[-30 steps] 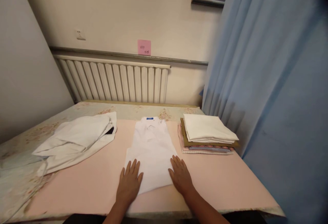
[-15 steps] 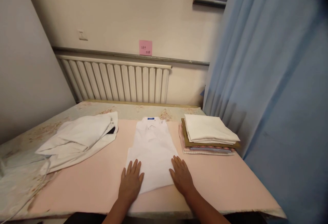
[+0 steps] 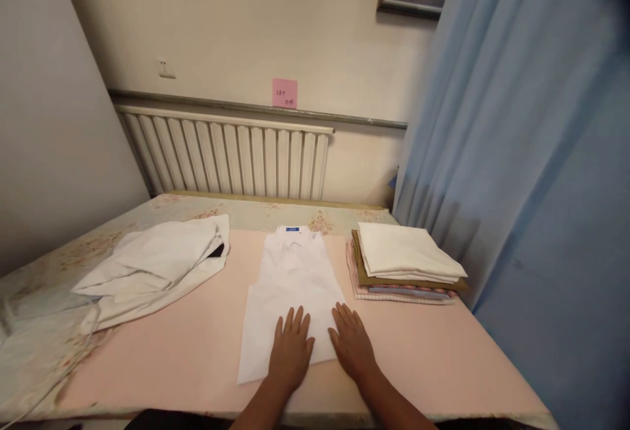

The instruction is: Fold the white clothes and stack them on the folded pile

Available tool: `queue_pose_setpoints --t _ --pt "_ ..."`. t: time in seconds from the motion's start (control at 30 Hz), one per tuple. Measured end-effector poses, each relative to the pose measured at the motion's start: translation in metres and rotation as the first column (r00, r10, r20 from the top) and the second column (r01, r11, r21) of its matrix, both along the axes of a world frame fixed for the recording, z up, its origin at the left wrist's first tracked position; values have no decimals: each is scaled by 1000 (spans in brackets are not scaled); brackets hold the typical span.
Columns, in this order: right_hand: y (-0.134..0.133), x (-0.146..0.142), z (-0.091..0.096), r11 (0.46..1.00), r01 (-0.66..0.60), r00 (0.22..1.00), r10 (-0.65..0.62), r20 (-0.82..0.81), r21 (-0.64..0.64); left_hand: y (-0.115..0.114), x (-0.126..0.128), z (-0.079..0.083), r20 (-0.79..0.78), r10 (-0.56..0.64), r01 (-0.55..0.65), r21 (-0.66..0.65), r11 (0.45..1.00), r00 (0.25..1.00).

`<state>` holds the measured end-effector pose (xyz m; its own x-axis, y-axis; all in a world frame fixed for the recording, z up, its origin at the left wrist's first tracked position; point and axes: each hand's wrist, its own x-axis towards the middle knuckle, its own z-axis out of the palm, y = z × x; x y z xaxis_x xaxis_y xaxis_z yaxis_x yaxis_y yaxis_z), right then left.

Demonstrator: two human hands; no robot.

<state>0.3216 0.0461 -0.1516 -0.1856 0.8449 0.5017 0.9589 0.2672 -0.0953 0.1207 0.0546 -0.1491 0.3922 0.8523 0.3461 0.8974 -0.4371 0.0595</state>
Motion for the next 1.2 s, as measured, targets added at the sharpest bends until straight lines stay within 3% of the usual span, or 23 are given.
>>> queue_pose_setpoints --t 0.43,0.93,1.2 --pt "-1 2 4 999 -12 999 13 42 -36 0 -55 -2 -34 38 -38 7 999 999" --pt "-1 4 0 999 -30 998 31 47 -24 -5 -73 -10 -46 63 -60 56 997 997" --pt "0 7 7 984 -54 999 51 -17 -169 -18 -89 -10 -68 7 -3 68 998 998"
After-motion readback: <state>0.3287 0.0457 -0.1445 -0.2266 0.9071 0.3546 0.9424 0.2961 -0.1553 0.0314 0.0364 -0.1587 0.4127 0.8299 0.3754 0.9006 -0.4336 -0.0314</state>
